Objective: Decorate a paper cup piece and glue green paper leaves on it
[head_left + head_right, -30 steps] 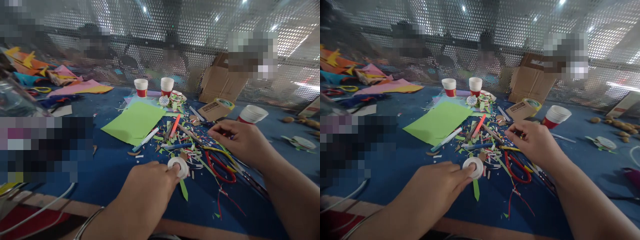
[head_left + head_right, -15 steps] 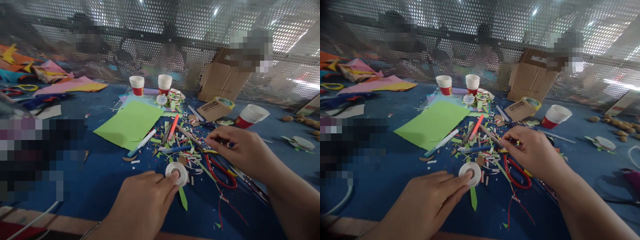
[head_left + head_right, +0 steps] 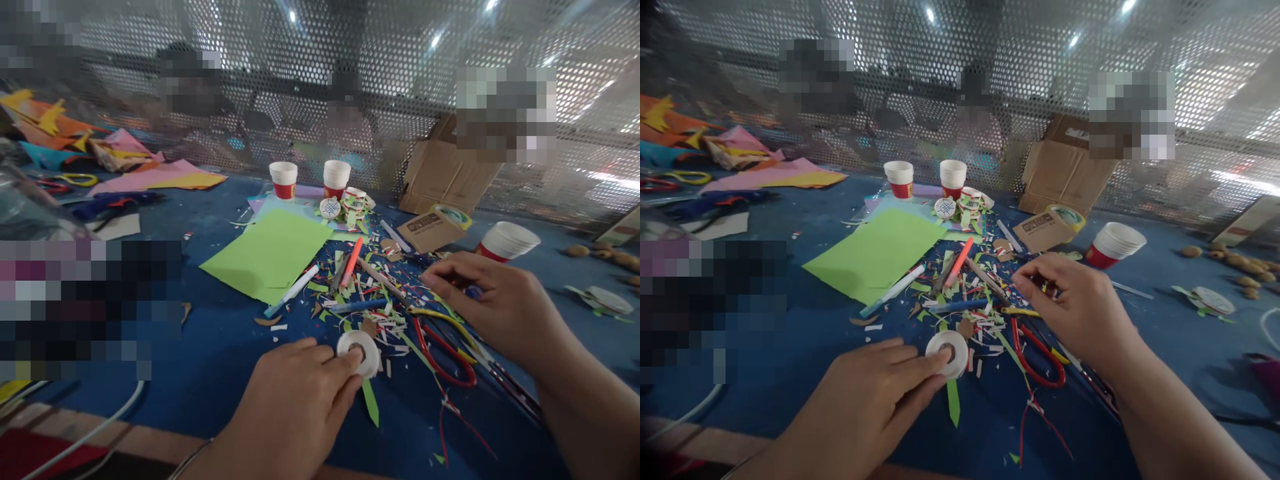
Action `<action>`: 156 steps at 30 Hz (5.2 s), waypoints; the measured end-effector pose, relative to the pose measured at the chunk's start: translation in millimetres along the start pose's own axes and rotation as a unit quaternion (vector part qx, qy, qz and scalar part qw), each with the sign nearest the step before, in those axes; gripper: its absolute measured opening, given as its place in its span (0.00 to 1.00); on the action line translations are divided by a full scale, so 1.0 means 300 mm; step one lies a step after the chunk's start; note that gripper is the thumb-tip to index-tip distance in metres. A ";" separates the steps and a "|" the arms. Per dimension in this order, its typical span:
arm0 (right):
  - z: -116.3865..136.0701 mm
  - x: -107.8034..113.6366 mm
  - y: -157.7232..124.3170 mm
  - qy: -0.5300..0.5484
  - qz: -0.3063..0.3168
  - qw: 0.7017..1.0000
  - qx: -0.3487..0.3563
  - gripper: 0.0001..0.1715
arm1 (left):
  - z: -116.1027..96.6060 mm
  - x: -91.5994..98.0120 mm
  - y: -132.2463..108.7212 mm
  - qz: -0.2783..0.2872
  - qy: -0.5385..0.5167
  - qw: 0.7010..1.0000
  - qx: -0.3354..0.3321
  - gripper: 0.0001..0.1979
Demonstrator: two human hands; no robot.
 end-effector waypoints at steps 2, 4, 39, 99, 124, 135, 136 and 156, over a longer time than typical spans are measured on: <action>0.000 0.000 0.000 0.003 0.007 1.000 -0.006 0.12 | -0.002 0.004 0.004 0.009 -0.007 1.000 0.004 0.15; 0.015 -0.011 -0.007 0.019 0.026 0.999 -0.007 0.11 | -0.005 0.006 0.010 0.025 -0.004 1.000 0.011 0.15; 0.043 -0.297 0.408 -0.086 0.166 0.977 -0.099 0.12 | 0.005 0.018 0.024 0.046 -0.052 0.997 0.012 0.14; 0.175 -0.225 -0.101 0.615 0.049 0.785 -0.054 0.15 | -0.101 -0.004 -0.009 -0.075 -0.516 0.851 -0.057 0.17; 0.018 -0.124 -0.121 0.577 -0.144 0.787 -0.165 0.13 | 0.033 -0.097 -0.184 -0.046 -0.738 0.664 0.109 0.13; 0.163 -0.114 -0.136 0.271 -0.044 0.961 -0.030 0.11 | -0.047 0.001 -0.056 0.040 0.044 0.998 0.007 0.23; 0.160 -0.111 -0.136 0.266 -0.050 0.962 -0.032 0.11 | -0.046 -0.002 -0.049 0.054 0.059 0.997 0.010 0.23; 0.170 -0.190 -0.102 0.254 0.045 0.966 0.001 0.08 | -0.018 -0.024 -0.051 0.059 0.048 0.997 -0.029 0.24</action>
Point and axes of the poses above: each hand's wrist, its own y-axis towards the middle knuckle, its own x-axis out of the back of the hand, z = x × y, the point moved 7 cm from there along y, towards the middle knuckle, and after that the axes turned 12 degrees about z, right-handed, at the moved point
